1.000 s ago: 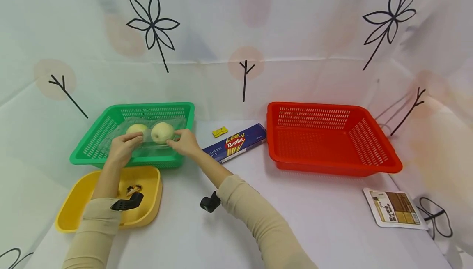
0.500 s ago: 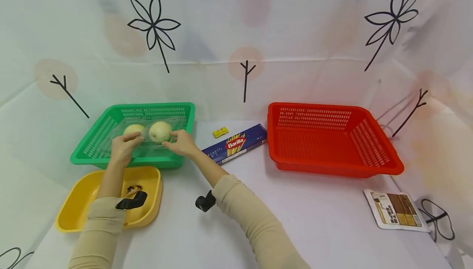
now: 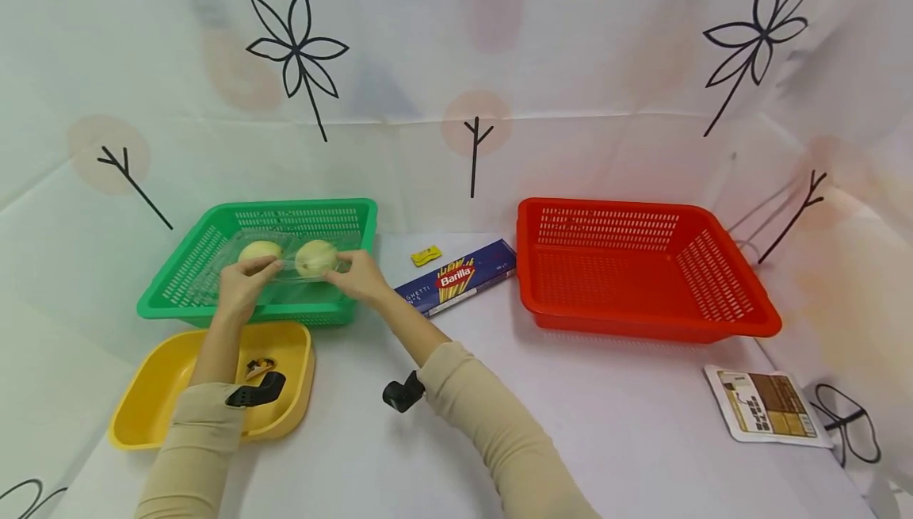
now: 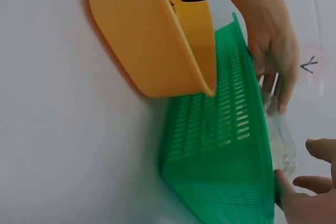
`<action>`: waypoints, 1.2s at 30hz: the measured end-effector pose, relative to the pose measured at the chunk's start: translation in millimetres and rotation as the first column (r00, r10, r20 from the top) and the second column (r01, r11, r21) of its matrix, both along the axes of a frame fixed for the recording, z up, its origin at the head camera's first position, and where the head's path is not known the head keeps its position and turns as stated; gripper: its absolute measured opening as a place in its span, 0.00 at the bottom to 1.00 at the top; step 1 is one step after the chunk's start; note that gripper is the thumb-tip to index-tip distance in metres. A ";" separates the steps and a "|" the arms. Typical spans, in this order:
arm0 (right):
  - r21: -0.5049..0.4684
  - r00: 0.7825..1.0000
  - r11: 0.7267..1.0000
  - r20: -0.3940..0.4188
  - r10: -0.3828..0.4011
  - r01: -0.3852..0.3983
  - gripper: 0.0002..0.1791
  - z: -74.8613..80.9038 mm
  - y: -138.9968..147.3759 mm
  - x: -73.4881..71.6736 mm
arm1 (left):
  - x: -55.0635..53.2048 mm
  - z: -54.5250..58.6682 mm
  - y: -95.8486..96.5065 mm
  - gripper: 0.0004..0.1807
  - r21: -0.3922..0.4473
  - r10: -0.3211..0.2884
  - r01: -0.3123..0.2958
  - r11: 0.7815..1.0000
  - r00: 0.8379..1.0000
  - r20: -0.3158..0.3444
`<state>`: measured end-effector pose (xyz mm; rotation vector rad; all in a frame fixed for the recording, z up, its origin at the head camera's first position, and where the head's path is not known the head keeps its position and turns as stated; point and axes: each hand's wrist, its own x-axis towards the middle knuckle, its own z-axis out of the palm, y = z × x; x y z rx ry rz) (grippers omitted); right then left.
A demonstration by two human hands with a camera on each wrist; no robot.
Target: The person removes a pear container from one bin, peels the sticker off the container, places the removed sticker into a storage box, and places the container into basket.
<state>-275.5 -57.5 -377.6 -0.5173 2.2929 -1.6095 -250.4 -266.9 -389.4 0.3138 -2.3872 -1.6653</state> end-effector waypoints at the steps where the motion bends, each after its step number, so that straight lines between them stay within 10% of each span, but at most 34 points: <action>1: 0.004 1.000 1.000 0.000 -0.003 0.003 0.30 0.6 1.0 -0.3 | -0.3 -0.2 -0.3 0.25 -0.006 -0.008 0.008 1.000 1.000 0.001; 14: 0.005 0.994 0.999 -0.100 0.033 -0.032 0.32 -0.5 11.2 4.7 | 1.3 1.5 -0.5 0.25 0.024 -0.062 0.061 0.998 0.998 0.005; 36: -0.316 0.995 0.944 0.002 0.105 -0.099 0.31 -24.3 31.7 -0.7 | 4.8 -4.0 -1.5 0.22 0.120 -0.019 0.030 0.992 0.996 -0.090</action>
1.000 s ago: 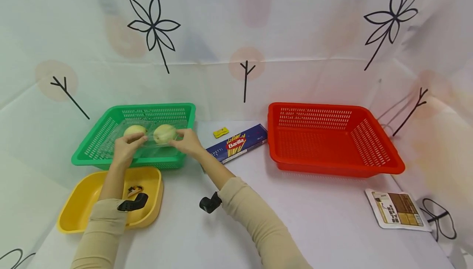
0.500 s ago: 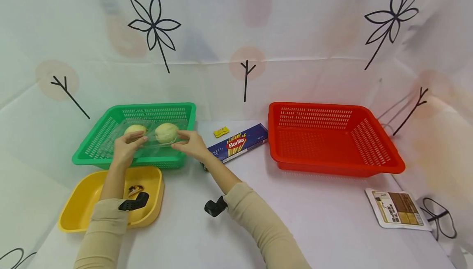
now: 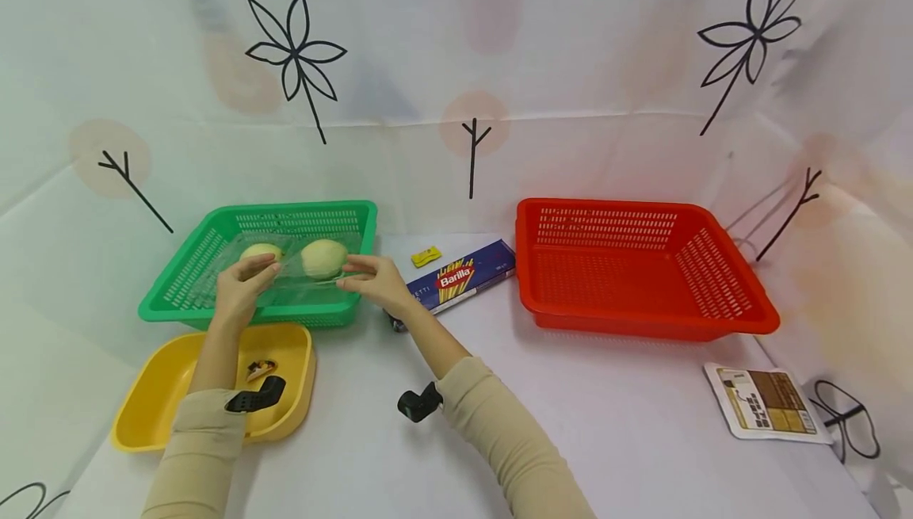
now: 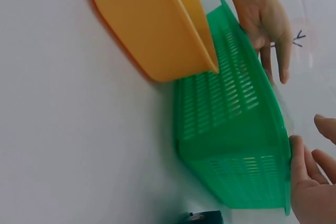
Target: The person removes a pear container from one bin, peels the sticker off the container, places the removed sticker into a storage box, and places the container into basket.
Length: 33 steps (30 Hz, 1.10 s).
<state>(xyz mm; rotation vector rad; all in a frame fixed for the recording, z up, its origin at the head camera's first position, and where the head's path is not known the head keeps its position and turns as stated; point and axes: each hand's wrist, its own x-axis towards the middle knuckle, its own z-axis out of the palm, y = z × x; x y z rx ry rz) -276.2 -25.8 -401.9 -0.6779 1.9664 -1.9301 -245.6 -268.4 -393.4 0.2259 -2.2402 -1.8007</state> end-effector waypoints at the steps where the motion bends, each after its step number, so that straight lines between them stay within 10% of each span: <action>1: -0.005 1.000 1.000 0.005 -0.001 0.001 0.31 -0.7 -0.1 0.0 | 0.0 -0.2 -0.2 0.23 0.000 0.001 -0.001 1.000 1.000 0.001; 15: -0.060 1.000 0.998 0.009 0.024 -0.023 0.30 -5.2 1.8 3.2 | 2.6 0.1 1.0 0.24 -0.053 0.020 -0.021 0.998 1.000 -0.008; 28: -0.053 0.999 0.998 -0.046 0.019 -0.022 0.29 -15.3 34.0 23.3 | 4.2 -7.9 12.7 0.15 -0.058 0.053 -0.073 0.996 0.953 -0.298; 33: 0.024 0.996 0.999 -0.086 0.027 -0.025 0.30 -2.1 57.6 37.1 | 7.8 -3.0 16.1 0.17 -0.020 0.033 -0.038 0.999 0.976 -0.216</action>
